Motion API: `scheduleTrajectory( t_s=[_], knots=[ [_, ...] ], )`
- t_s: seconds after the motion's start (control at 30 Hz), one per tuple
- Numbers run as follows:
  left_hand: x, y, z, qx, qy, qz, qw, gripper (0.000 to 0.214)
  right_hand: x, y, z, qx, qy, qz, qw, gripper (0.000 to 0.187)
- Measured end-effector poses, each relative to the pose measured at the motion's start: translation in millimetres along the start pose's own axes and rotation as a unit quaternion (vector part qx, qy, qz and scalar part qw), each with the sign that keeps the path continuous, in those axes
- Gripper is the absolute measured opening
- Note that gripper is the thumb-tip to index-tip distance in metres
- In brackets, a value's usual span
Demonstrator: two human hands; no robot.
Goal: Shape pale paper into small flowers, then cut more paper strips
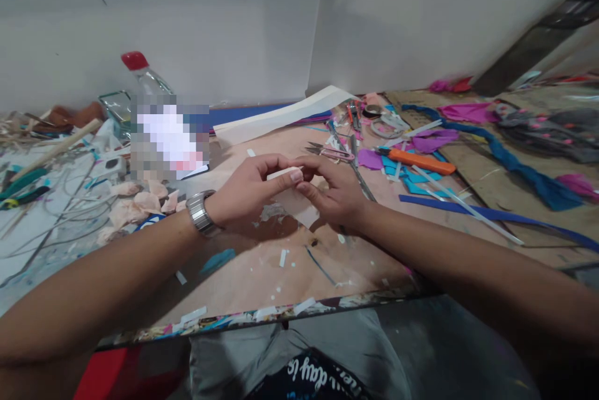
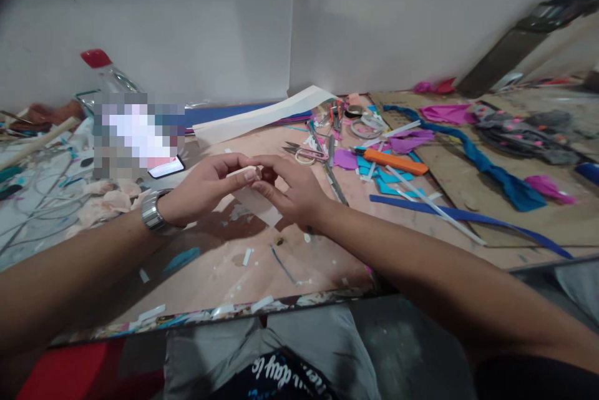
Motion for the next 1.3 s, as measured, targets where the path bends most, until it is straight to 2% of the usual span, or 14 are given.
scheduleTrajectory(
  t_s=[0.5,0.67,0.8,1.07,1.2,1.3],
  knots=[
    [6.8,7.4,2.9,-0.021,-0.018,0.009,1.000,0.035,-1.3,7.0,0.6,-0.041,-0.045,-0.031,0.998,0.027],
    [6.6,6.5,3.9,-0.011,-0.015,0.035,0.999,0.038,-3.5,3.6,1.6,-0.010,-0.041,-0.056,0.998,0.033],
    [5.5,2.4,3.9,0.005,-0.008,0.009,1.000,0.038,-2.5,2.4,2.4,0.006,-0.028,-0.058,0.998,0.037],
    [4.7,-0.1,1.5,0.022,0.008,0.061,0.998,0.039,-3.8,2.4,1.2,0.006,-0.049,-0.029,0.998,0.033],
    [3.2,-3.7,2.6,0.057,-0.022,0.063,0.996,0.035,-0.3,-3.2,2.6,0.041,-0.003,0.003,0.999,0.036],
    [5.7,-5.6,2.7,0.071,-0.018,0.052,0.996,0.039,1.5,-3.1,2.6,0.046,0.011,0.005,0.999,0.031]
  ],
)
Point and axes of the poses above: each hand's wrist, its own z-axis towards the middle knuckle, its own y-axis out of the back of the hand, x = y × z, the point moved 7 cm from there along z, towards the middle knuckle, and after that the axes turned 8 degrees about -z, right-handed, at the moved point
